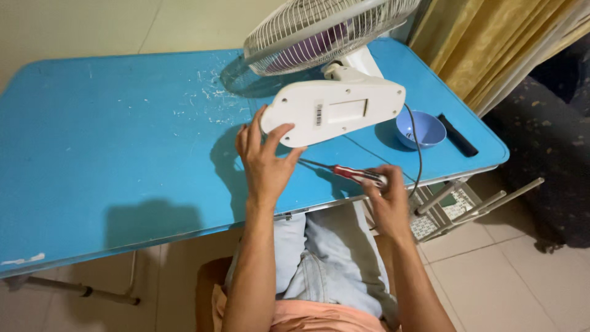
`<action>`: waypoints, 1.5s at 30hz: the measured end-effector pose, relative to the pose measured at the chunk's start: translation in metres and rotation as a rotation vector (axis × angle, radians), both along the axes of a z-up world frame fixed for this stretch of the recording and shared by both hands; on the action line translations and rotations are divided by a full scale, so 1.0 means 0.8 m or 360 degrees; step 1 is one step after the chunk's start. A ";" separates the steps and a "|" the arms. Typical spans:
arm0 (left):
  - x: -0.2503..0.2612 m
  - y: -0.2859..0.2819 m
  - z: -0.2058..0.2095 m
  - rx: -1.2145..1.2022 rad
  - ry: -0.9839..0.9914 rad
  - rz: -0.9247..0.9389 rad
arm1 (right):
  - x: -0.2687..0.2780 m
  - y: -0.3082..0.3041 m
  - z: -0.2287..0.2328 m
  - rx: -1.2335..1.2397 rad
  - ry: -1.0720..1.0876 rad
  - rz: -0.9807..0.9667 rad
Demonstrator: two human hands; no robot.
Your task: The person assembles the base of a white electric fan on a blue table. They place screws into the base and tighten them with a screwdriver, then place additional screws into a small blue bowl.
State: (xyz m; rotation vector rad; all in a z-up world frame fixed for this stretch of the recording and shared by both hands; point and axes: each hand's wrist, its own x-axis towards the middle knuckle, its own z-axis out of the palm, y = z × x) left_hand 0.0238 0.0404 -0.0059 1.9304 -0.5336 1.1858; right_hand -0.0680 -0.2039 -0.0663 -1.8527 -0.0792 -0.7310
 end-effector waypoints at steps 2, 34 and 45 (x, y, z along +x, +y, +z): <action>0.000 0.004 -0.001 0.0002 0.0022 0.0002 | 0.011 0.013 -0.003 -0.0215 0.0136 -0.0009; -0.011 0.003 0.020 0.0056 0.0171 -0.0021 | 0.108 0.005 0.049 0.1257 -0.0005 0.0467; -0.005 -0.034 -0.002 -0.0129 0.0202 0.0075 | 0.109 0.040 0.080 0.1238 -0.0005 0.0413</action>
